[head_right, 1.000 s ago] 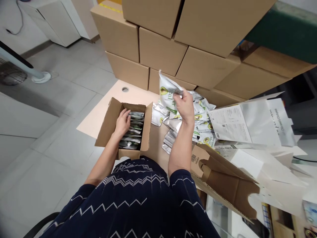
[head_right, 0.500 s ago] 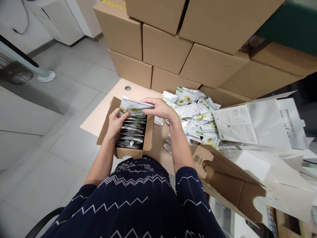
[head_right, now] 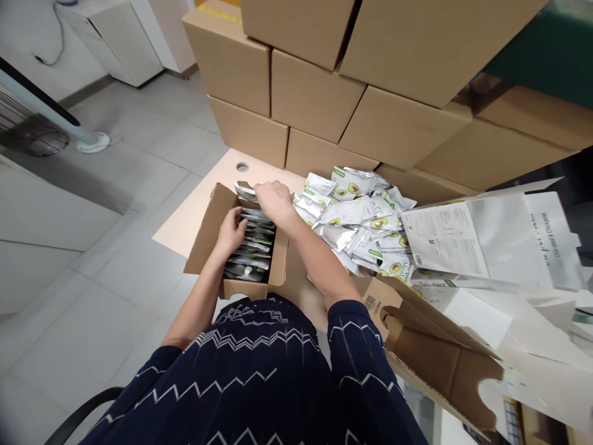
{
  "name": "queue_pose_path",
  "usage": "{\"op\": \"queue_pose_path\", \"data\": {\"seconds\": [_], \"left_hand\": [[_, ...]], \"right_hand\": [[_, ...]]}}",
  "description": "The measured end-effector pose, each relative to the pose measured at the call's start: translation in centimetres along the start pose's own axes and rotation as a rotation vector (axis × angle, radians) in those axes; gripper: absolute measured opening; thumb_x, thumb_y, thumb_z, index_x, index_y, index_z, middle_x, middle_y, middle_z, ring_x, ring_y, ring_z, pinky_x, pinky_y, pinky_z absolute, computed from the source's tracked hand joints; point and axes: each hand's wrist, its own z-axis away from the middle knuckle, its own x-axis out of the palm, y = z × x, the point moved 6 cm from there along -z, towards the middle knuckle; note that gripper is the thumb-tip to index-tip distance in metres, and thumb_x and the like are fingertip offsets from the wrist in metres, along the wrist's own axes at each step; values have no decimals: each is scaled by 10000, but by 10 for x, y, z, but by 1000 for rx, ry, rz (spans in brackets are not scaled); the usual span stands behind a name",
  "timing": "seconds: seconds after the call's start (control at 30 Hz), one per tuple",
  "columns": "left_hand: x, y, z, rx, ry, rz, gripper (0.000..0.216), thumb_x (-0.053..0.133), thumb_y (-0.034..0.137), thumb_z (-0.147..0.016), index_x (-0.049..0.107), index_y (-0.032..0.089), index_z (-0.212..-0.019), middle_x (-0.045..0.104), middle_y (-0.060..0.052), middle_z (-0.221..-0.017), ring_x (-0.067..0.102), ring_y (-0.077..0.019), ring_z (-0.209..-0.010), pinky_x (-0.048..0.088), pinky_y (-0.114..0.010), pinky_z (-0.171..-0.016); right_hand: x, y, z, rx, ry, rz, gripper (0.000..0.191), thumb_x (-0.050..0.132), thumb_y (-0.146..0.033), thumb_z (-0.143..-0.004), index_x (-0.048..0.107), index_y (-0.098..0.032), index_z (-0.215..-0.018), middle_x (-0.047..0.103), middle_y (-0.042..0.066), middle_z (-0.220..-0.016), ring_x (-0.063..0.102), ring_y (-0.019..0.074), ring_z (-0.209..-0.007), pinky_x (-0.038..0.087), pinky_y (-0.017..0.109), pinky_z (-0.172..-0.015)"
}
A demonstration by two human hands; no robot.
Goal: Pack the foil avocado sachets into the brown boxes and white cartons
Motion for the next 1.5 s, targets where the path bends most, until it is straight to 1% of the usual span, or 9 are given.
{"op": "queue_pose_path", "data": {"seconds": [0.13,0.4,0.63,0.97,1.13,1.23,1.37,1.43,1.5], "left_hand": [[10,12,8,81,-125,-227,438,500,240,-910,534,155,-1338,608,-163,-1312,554,-279,-1266,426,-464,-1109],[28,24,25,66,-335,-473,392,481,244,-939,560,226,-1323,579,-129,-1389,419,-314,-1399,226,-644,-1167],[30,23,28,60,-369,-514,403,501,243,-931,564,273,-1327,563,-105,-1415,362,-311,-1443,212,-640,-1174],[31,25,29,65,-368,-522,404,505,226,-931,578,263,-1327,570,-107,-1403,353,-327,-1450,218,-649,-1178],[-10,41,53,197,-173,-475,381,477,255,-949,602,209,-1306,554,-128,-1410,417,-302,-1407,355,-496,-1167],[-53,42,91,242,6,-397,352,435,321,-984,632,252,-1266,637,-100,-1295,584,-247,-1221,471,-400,-1061],[-84,21,139,44,65,-452,346,445,403,-987,644,304,-1252,732,-72,-1090,700,-228,-901,547,-356,-807],[-85,7,150,-116,-4,-579,384,450,439,-983,624,300,-1295,750,-80,-1047,708,-237,-846,532,-343,-746],[-83,-5,149,-267,-74,-673,448,439,465,-986,573,278,-1370,758,-100,-994,713,-243,-835,516,-328,-737]], "right_hand": [[12,-12,-7,-4,11,23,355,412,-65,-948,717,-109,-1124,714,208,-1106,625,305,-1151,507,374,-916],[83,-4,-42,-16,-302,-5,361,458,-28,-918,706,-25,-1180,692,272,-1160,674,301,-1136,542,359,-922],[98,-8,-63,-64,-374,16,364,489,-40,-914,688,-20,-1219,683,266,-1191,648,298,-1188,525,348,-961],[108,-16,-56,-57,-369,10,336,567,-154,-911,689,8,-1179,675,291,-1180,675,288,-1136,534,323,-932],[90,-2,-38,-52,-362,-35,328,577,-267,-940,701,-61,-1163,706,224,-1165,675,279,-1114,522,302,-907],[60,18,-22,15,-123,-61,335,541,-335,-968,675,-119,-1187,691,195,-1193,626,284,-1153,497,345,-939],[42,58,-3,240,156,-54,445,647,-331,-900,603,-94,-1274,613,230,-1296,532,340,-1236,458,435,-984],[58,76,-3,275,105,-177,517,681,-325,-868,578,-100,-1322,621,212,-1296,571,326,-1190,466,424,-969],[80,89,-7,240,29,-361,433,622,-290,-894,615,-142,-1301,676,146,-1239,624,269,-1117,473,371,-964]]}}
